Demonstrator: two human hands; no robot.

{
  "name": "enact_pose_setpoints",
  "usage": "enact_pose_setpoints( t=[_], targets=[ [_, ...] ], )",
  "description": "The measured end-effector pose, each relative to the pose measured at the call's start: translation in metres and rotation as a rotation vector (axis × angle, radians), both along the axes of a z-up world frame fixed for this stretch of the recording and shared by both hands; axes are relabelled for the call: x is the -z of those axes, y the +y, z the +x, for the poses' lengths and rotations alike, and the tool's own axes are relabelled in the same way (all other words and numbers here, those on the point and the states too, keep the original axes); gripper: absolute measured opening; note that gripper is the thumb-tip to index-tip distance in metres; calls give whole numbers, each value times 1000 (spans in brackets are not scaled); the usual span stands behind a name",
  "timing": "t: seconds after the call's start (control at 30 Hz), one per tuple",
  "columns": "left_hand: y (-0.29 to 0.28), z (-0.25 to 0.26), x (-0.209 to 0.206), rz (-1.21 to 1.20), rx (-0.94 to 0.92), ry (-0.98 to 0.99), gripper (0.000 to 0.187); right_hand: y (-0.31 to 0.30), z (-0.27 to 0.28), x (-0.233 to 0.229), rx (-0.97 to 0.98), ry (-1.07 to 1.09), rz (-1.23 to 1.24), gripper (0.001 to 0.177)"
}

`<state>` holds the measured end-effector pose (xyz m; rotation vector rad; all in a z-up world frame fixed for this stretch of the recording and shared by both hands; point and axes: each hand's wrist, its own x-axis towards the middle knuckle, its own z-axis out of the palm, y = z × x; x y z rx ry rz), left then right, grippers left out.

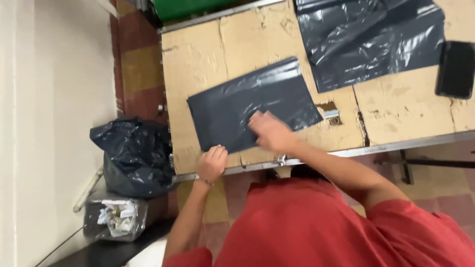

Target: Folding plastic bags and placing them into a basket

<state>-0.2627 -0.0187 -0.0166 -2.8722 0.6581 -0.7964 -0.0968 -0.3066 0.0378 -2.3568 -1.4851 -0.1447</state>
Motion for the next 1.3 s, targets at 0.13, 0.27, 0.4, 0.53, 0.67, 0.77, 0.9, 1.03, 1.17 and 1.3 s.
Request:
enact_pose_setpoints(
  t=[0.13,0.27,0.4,0.53,0.67,0.77,0.9,1.03,1.17,1.3],
  targets=[
    [-39,11,-37,21,310,54,15,13,-77,44,-65,64,25,94],
    [-74,24,-71,-180,74,1053,22,-26,-97,34,-188,131,246,37],
    [-81,37,-105,-400,75,1366,20,-58,-87,4,-235,170,229,46],
    [-94,32,-114,-457,109,1343,18,-48,-93,4,-189,81,239,53],
    [-104,44,-133,-558,242,1328,19,-44,-97,16,-262,179,381,34],
    [-72,87,-100,-799,192,1314,22,-65,-93,12,-188,477,388,30],
    [-5,128,-88,-1430,-186,1718,93,-98,-87,39,486,1462,658,45],
    [40,131,11,-908,-237,1280,62,-90,-67,30,926,1826,987,31],
    [40,120,-5,-985,-515,1024,35,-140,-33,5,787,1981,901,35],
    [97,119,-52,-393,-772,869,50,-232,45,-20,885,1396,1031,19]
  ],
)
